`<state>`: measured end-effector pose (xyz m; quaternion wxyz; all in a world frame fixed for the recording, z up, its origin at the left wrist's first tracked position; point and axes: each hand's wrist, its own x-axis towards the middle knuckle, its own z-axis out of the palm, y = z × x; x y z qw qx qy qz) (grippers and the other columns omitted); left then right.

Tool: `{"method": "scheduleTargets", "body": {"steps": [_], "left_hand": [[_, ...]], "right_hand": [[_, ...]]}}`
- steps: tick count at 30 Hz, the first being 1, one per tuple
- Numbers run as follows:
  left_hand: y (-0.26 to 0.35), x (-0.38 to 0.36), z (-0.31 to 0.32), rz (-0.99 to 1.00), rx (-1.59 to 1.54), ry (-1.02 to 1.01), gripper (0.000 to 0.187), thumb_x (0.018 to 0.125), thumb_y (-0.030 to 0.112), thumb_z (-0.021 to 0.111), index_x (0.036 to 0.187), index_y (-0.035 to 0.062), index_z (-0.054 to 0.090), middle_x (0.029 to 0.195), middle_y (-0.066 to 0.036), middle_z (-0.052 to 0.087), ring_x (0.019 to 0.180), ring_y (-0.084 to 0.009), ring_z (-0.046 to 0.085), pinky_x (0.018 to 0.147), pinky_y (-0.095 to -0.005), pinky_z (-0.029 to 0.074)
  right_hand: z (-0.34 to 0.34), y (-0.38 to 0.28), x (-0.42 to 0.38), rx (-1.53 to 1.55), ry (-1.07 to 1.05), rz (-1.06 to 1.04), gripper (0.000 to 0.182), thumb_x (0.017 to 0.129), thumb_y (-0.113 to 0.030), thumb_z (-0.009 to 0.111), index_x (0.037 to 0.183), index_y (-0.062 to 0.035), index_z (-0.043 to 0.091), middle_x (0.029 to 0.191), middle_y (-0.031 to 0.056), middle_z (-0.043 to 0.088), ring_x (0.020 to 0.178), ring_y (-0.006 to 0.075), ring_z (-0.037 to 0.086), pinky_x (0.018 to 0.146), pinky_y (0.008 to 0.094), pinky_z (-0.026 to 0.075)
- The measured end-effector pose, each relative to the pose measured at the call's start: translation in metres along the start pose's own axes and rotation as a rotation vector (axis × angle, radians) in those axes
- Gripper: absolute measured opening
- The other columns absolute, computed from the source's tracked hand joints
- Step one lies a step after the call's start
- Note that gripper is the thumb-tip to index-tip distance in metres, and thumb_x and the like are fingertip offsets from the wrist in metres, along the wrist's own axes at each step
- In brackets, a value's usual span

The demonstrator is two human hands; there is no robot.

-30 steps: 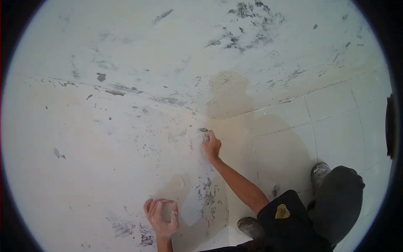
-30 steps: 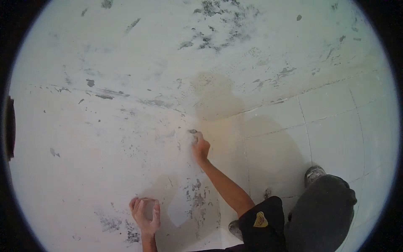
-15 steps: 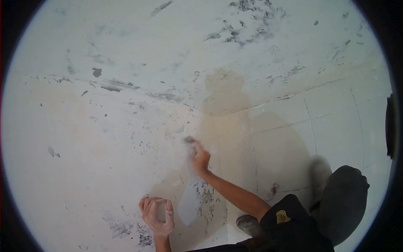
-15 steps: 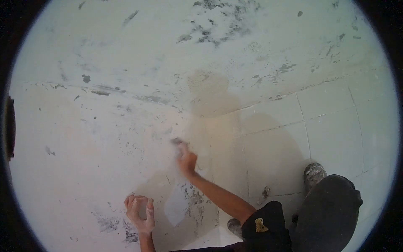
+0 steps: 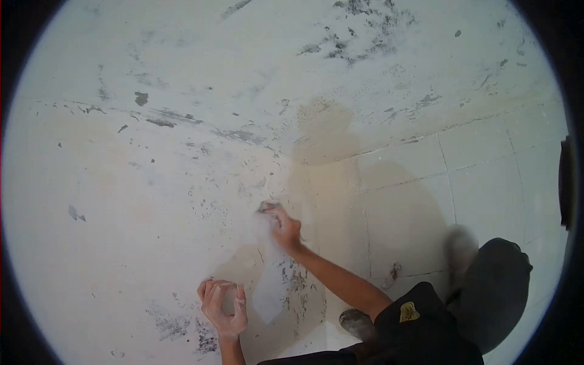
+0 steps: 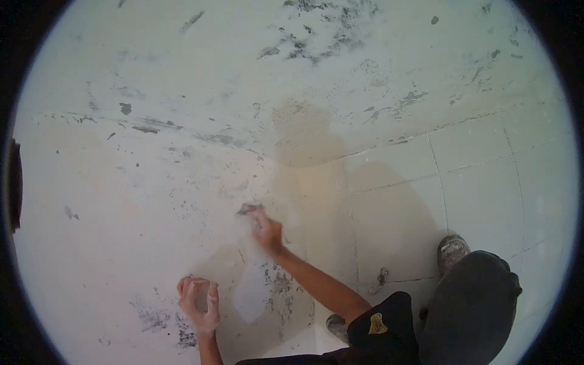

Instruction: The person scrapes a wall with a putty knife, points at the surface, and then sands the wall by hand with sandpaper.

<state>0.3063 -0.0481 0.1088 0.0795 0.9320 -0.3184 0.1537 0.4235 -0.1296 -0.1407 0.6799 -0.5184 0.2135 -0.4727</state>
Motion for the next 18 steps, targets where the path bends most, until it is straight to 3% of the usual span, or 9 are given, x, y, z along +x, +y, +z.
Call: {"method": "scheduleTargets", "body": {"steps": [2,3,5,6,7,9,12,15,18], "left_hand": [[-0.003,0.002,0.000,0.033,-0.061,0.018,0.016,0.081,0.019,0.071,0.080,0.0037,0.066,0.076,-0.011,0.065,0.078,-0.0301,0.060,0.095,-0.0443,0.042],[-0.001,-0.002,-0.004,0.028,-0.056,0.024,0.016,0.081,0.019,0.071,0.080,0.0037,0.066,0.076,-0.011,0.065,0.078,-0.0301,0.060,0.095,-0.0443,0.042],[0.001,0.001,-0.005,-0.031,-0.100,0.016,0.017,0.081,0.020,0.072,0.080,0.0035,0.067,0.078,-0.012,0.065,0.079,-0.0304,0.061,0.093,-0.0429,0.042],[0.002,0.002,-0.003,-0.027,-0.104,0.013,0.017,0.081,0.020,0.072,0.080,0.0035,0.067,0.078,-0.012,0.065,0.079,-0.0304,0.061,0.093,-0.0429,0.042],[0.003,0.001,-0.003,-0.039,-0.107,0.026,0.018,0.081,0.020,0.072,0.080,0.0034,0.067,0.079,-0.012,0.066,0.080,-0.0304,0.061,0.093,-0.0425,0.042],[0.003,0.005,-0.002,-0.040,-0.105,0.039,0.018,0.082,0.021,0.073,0.081,0.0033,0.068,0.079,-0.012,0.066,0.081,-0.0305,0.061,0.093,-0.0421,0.043],[0.000,0.003,-0.003,-0.051,-0.094,0.015,0.020,0.083,0.022,0.073,0.082,0.0026,0.069,0.081,-0.012,0.067,0.083,-0.0315,0.061,0.093,-0.0428,0.043],[-0.004,-0.001,-0.006,-0.075,-0.130,0.038,0.020,0.083,0.023,0.073,0.083,0.0028,0.069,0.082,-0.012,0.067,0.084,-0.0320,0.061,0.094,-0.0432,0.042],[-0.002,0.000,-0.005,-0.080,-0.143,-0.031,0.029,0.088,0.031,0.069,0.081,0.0028,0.068,0.081,-0.009,0.065,0.089,-0.0265,0.057,0.089,-0.0390,0.041]], "right_hand": [[-0.013,0.039,0.010,-0.216,-0.067,0.259,0.035,0.079,0.001,0.058,0.112,-0.0115,0.063,0.078,0.0165,0.069,0.073,0.0394,0.069,0.066,0.0479,0.053],[-0.011,0.039,0.008,-0.211,-0.075,0.257,0.035,0.079,0.001,0.058,0.112,-0.0115,0.063,0.078,0.0165,0.069,0.073,0.0394,0.069,0.066,0.0479,0.053],[-0.002,0.036,0.018,-0.333,0.087,0.386,0.033,0.079,0.000,0.060,0.110,-0.0108,0.063,0.075,0.0172,0.068,0.072,0.0404,0.068,0.067,0.0500,0.052],[0.010,0.030,0.015,-0.296,0.127,0.373,0.032,0.078,-0.001,0.060,0.109,-0.0113,0.063,0.074,0.0191,0.067,0.072,0.0413,0.068,0.068,0.0519,0.052],[0.016,0.012,0.017,-0.293,0.063,0.399,0.035,0.077,0.002,0.058,0.108,-0.0108,0.068,0.084,0.0204,0.070,0.078,0.0407,0.069,0.069,0.0436,0.054],[0.028,-0.010,0.015,-0.155,0.021,0.235,0.036,0.077,0.000,0.059,0.110,-0.0111,0.067,0.086,0.0209,0.070,0.079,0.0411,0.070,0.069,0.0440,0.054],[-0.005,0.029,0.018,-0.194,-0.077,0.204,0.033,0.079,-0.002,0.061,0.110,-0.0108,0.066,0.085,0.0206,0.070,0.078,0.0410,0.069,0.068,0.0455,0.053],[-0.032,0.063,0.002,-0.349,-0.012,0.452,0.028,0.081,-0.006,0.064,0.108,-0.0104,0.063,0.079,0.0204,0.069,0.076,0.0411,0.069,0.066,0.0486,0.052],[0.001,0.053,0.009,-0.389,0.118,0.463,0.027,0.081,-0.005,0.062,0.108,-0.0108,0.062,0.077,0.0206,0.068,0.076,0.0422,0.068,0.066,0.0499,0.052]]}}
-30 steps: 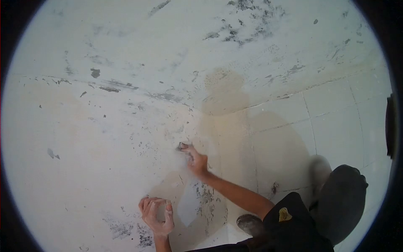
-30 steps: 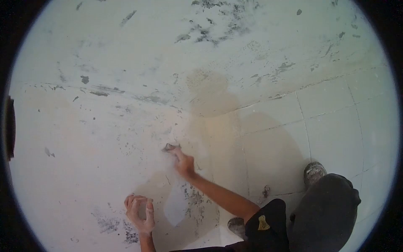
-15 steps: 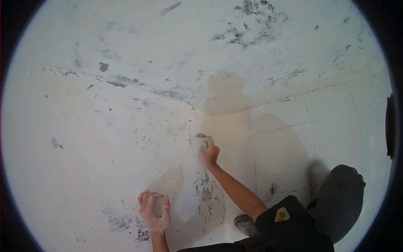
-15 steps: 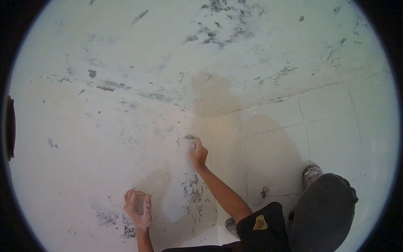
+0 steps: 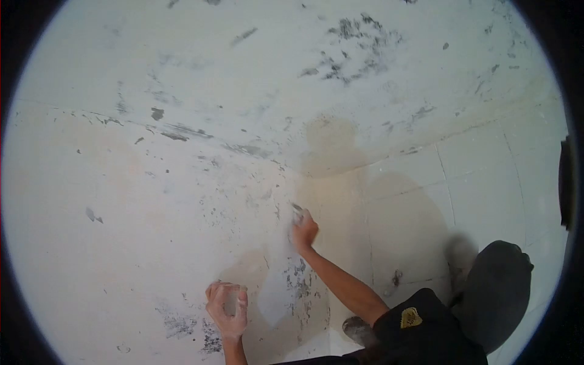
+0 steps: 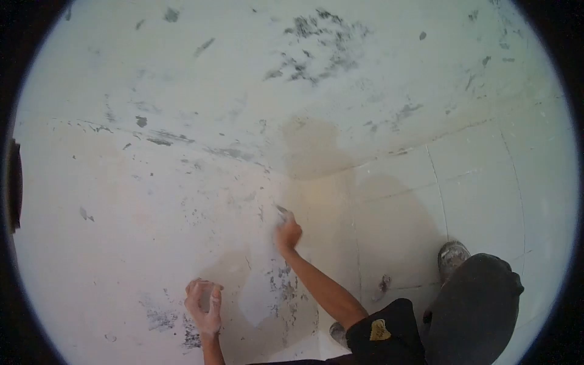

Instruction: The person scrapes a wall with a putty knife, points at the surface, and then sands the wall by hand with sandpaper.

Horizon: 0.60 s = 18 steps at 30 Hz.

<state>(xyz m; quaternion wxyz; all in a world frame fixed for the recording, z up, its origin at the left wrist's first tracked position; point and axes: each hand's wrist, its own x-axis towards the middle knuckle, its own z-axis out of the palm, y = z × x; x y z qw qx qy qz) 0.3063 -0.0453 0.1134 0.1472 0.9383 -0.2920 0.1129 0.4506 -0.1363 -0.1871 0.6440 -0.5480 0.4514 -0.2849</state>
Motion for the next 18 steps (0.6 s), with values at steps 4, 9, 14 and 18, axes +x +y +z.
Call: {"method": "scheduleTargets", "body": {"steps": [4,9,14,18], "left_hand": [[-0.002,0.002,0.003,-0.001,0.022,0.020,0.030,0.088,0.033,0.070,0.082,0.0030,0.069,0.082,-0.009,0.065,0.088,-0.0269,0.057,0.090,-0.0392,0.041],[0.001,0.002,0.000,0.012,0.002,0.051,0.021,0.085,0.025,0.073,0.083,0.0041,0.070,0.083,-0.012,0.068,0.086,-0.0307,0.062,0.092,-0.0408,0.043],[0.002,0.001,0.002,-0.048,-0.067,0.041,0.024,0.086,0.027,0.072,0.083,0.0030,0.069,0.083,-0.012,0.068,0.087,-0.0298,0.061,0.090,-0.0399,0.043],[0.004,0.004,0.001,-0.041,-0.053,0.046,0.026,0.087,0.028,0.072,0.084,0.0031,0.070,0.085,-0.012,0.068,0.089,-0.0306,0.060,0.091,-0.0404,0.043]], "right_hand": [[0.002,-0.060,-0.008,-0.035,-0.034,-0.109,0.023,0.084,-0.006,0.062,0.106,-0.0110,0.063,0.078,0.0201,0.069,0.077,0.0437,0.068,0.066,0.0508,0.052],[-0.031,0.005,-0.001,-0.038,-0.131,-0.011,0.022,0.084,-0.006,0.063,0.105,-0.0111,0.063,0.080,0.0205,0.070,0.077,0.0450,0.068,0.067,0.0516,0.053],[0.001,-0.040,-0.003,-0.125,0.007,-0.042,0.024,0.081,-0.003,0.062,0.104,-0.0090,0.062,0.076,0.0191,0.070,0.072,0.0431,0.069,0.067,0.0503,0.054],[-0.018,-0.026,-0.006,0.061,-0.078,-0.199,0.031,0.079,-0.002,0.062,0.109,-0.0112,0.063,0.080,0.0173,0.071,0.072,0.0400,0.070,0.065,0.0473,0.053]]}}
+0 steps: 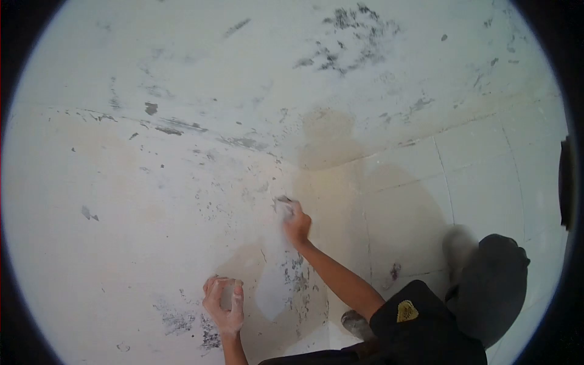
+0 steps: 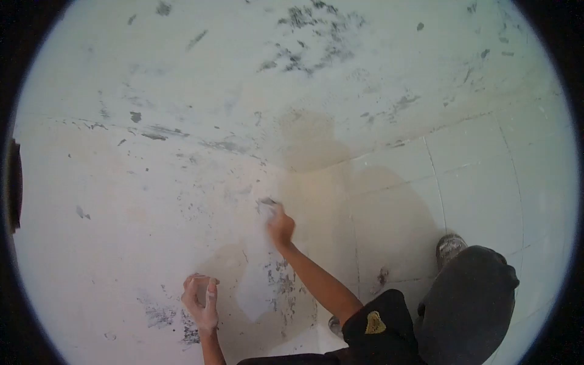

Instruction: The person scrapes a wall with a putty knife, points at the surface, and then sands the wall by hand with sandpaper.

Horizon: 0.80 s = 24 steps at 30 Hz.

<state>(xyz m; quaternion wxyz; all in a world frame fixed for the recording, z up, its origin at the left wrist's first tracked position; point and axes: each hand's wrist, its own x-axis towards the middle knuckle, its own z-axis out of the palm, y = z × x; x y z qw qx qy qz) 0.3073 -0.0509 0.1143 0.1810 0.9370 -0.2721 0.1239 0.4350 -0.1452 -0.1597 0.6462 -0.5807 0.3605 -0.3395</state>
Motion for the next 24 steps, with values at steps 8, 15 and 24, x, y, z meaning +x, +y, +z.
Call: {"method": "scheduleTargets", "body": {"steps": [8,15,24], "left_hand": [[-0.004,-0.003,-0.002,-0.007,-0.014,-0.024,0.027,0.087,0.029,0.073,0.086,0.0020,0.071,0.087,-0.013,0.067,0.092,-0.0332,0.060,0.094,-0.0440,0.044],[-0.001,-0.004,-0.005,-0.069,-0.055,-0.022,0.025,0.087,0.027,0.072,0.087,0.0028,0.071,0.086,-0.013,0.069,0.093,-0.0326,0.060,0.098,-0.0448,0.043],[0.000,-0.005,-0.007,-0.095,-0.094,-0.022,0.028,0.091,0.030,0.070,0.087,0.0027,0.070,0.084,-0.011,0.071,0.093,-0.0299,0.062,0.106,-0.0476,0.040]], "right_hand": [[0.024,-0.016,0.013,-0.083,-0.007,0.033,0.031,0.082,-0.004,0.062,0.111,-0.0133,0.064,0.080,0.0196,0.069,0.076,0.0434,0.067,0.066,0.0492,0.052],[-0.014,0.048,-0.006,-0.034,-0.009,-0.039,0.030,0.079,-0.007,0.066,0.108,-0.0136,0.061,0.071,0.0145,0.067,0.068,0.0410,0.067,0.063,0.0494,0.052],[-0.007,0.028,0.007,0.046,0.000,-0.198,0.031,0.080,-0.003,0.062,0.109,-0.0126,0.063,0.078,0.0169,0.068,0.073,0.0400,0.068,0.065,0.0461,0.053]]}}
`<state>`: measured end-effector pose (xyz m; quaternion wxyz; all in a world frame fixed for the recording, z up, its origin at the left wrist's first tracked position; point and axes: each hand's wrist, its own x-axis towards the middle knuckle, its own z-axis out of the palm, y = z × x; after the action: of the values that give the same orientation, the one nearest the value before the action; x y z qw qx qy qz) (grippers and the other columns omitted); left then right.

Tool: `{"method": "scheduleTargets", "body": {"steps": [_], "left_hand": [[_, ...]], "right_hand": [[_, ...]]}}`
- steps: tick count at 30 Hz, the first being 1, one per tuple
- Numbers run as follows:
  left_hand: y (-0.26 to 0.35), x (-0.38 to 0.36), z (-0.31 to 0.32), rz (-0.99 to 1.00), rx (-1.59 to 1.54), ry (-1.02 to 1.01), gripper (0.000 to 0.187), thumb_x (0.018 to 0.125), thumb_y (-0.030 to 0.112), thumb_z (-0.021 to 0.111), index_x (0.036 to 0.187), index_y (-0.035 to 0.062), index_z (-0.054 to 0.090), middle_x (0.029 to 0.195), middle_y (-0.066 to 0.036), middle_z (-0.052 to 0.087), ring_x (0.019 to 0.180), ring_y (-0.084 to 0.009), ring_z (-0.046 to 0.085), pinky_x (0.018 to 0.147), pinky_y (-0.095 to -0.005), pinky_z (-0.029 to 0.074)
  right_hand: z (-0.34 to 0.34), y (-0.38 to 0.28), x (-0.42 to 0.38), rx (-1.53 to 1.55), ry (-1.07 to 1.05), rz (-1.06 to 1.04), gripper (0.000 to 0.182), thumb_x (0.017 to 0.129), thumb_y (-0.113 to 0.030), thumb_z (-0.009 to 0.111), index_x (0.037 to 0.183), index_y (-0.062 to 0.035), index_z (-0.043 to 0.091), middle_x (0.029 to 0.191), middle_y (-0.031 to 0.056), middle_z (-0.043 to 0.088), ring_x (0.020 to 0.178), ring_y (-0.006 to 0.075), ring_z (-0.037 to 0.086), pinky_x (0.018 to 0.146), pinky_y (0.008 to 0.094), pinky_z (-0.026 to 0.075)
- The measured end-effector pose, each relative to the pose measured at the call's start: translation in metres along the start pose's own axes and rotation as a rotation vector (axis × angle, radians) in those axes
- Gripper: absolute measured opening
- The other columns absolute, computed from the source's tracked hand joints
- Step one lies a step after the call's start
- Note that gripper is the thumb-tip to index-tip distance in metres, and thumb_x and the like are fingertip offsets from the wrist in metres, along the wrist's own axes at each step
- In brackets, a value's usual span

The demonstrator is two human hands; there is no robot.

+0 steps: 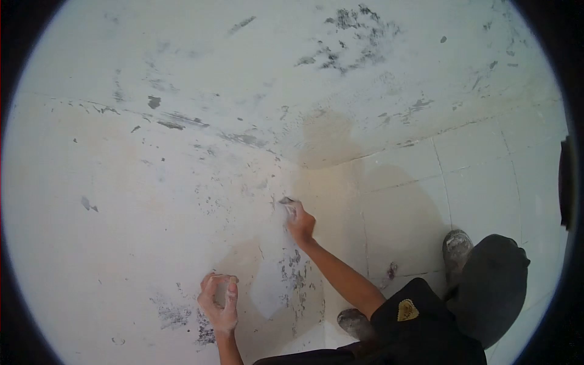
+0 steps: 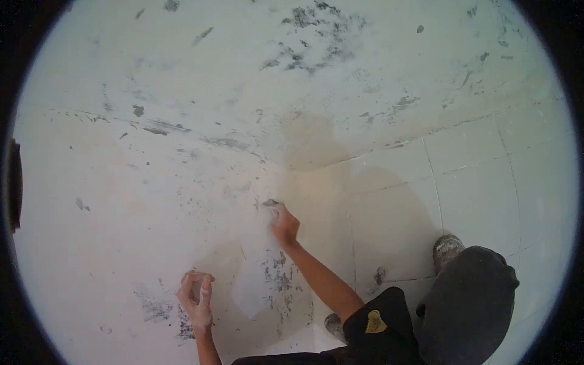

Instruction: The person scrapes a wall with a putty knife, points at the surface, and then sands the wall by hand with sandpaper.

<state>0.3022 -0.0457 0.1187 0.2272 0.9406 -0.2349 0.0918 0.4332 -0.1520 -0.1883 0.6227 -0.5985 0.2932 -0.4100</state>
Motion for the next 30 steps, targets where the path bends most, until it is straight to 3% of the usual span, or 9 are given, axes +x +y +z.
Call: {"method": "scheduleTargets", "body": {"steps": [3,6,11,15,19,23,25,27,30], "left_hand": [[0.001,0.001,0.000,0.029,-0.027,0.003,0.030,0.092,0.032,0.070,0.087,0.0025,0.070,0.084,-0.010,0.071,0.092,-0.0287,0.062,0.106,-0.0478,0.040],[0.002,-0.001,0.001,-0.017,-0.031,-0.027,0.030,0.092,0.033,0.070,0.087,0.0025,0.070,0.084,-0.010,0.071,0.093,-0.0280,0.062,0.107,-0.0478,0.039],[0.004,0.000,0.001,0.015,-0.025,-0.003,0.030,0.091,0.032,0.070,0.087,0.0027,0.070,0.084,-0.009,0.071,0.092,-0.0272,0.061,0.107,-0.0466,0.038],[0.005,0.001,0.002,-0.005,-0.009,-0.036,0.031,0.091,0.033,0.069,0.087,0.0027,0.070,0.084,-0.009,0.071,0.093,-0.0272,0.061,0.107,-0.0464,0.038],[-0.001,0.002,0.002,-0.003,-0.032,-0.023,0.031,0.091,0.034,0.069,0.087,0.0032,0.069,0.085,-0.009,0.072,0.094,-0.0268,0.061,0.107,-0.0470,0.038],[0.006,0.002,0.003,0.004,-0.041,-0.010,0.036,0.090,0.036,0.070,0.086,0.0012,0.068,0.081,-0.009,0.067,0.090,-0.0233,0.057,0.105,-0.0434,0.038],[0.007,0.001,0.002,-0.011,-0.049,-0.014,0.036,0.091,0.037,0.070,0.086,0.0012,0.068,0.082,-0.009,0.067,0.089,-0.0233,0.057,0.102,-0.0424,0.039],[0.005,0.001,0.002,-0.018,-0.059,-0.024,0.037,0.091,0.037,0.069,0.086,0.0011,0.068,0.082,-0.009,0.067,0.089,-0.0232,0.057,0.100,-0.0413,0.040],[-0.001,0.004,0.004,-0.021,-0.055,-0.032,0.037,0.091,0.038,0.069,0.085,0.0011,0.067,0.082,-0.009,0.067,0.088,-0.0227,0.057,0.096,-0.0396,0.040]], "right_hand": [[-0.013,-0.001,0.001,-0.013,0.009,-0.043,0.030,0.082,-0.004,0.063,0.111,-0.0137,0.063,0.090,0.0154,0.073,0.079,0.0401,0.070,0.069,0.0447,0.055],[0.000,-0.022,0.016,-0.257,-0.167,0.221,0.031,0.083,-0.001,0.063,0.111,-0.0117,0.064,0.098,0.0133,0.075,0.083,0.0384,0.072,0.072,0.0437,0.057],[-0.007,-0.006,0.000,0.112,0.025,-0.030,0.028,0.083,0.001,0.061,0.109,-0.0115,0.064,0.084,0.0183,0.070,0.077,0.0390,0.071,0.069,0.0457,0.054],[-0.012,0.000,-0.005,-0.028,-0.050,0.131,0.030,0.083,0.001,0.060,0.110,-0.0117,0.065,0.087,0.0184,0.070,0.081,0.0377,0.071,0.071,0.0436,0.055],[0.007,-0.027,-0.018,0.092,-0.076,0.105,0.040,0.075,0.010,0.057,0.110,-0.0079,0.064,0.113,0.0155,0.072,0.092,0.0376,0.070,0.077,0.0412,0.057],[-0.015,0.003,-0.008,0.252,-0.048,-0.201,0.034,0.080,0.008,0.058,0.109,-0.0077,0.066,0.098,0.0183,0.072,0.091,0.0358,0.072,0.076,0.0419,0.056],[-0.016,0.004,-0.007,0.082,-0.065,0.190,0.032,0.081,0.007,0.059,0.108,-0.0074,0.065,0.102,0.0192,0.072,0.091,0.0342,0.072,0.075,0.0425,0.056],[-0.013,-0.021,-0.015,-0.043,-0.112,0.297,0.032,0.081,0.007,0.057,0.109,-0.0075,0.065,0.103,0.0184,0.072,0.089,0.0333,0.072,0.073,0.0396,0.055],[-0.012,-0.043,-0.027,0.135,-0.059,-0.025,0.029,0.082,0.007,0.052,0.104,-0.0078,0.065,0.106,0.0158,0.073,0.094,0.0359,0.071,0.077,0.0383,0.057]]}}
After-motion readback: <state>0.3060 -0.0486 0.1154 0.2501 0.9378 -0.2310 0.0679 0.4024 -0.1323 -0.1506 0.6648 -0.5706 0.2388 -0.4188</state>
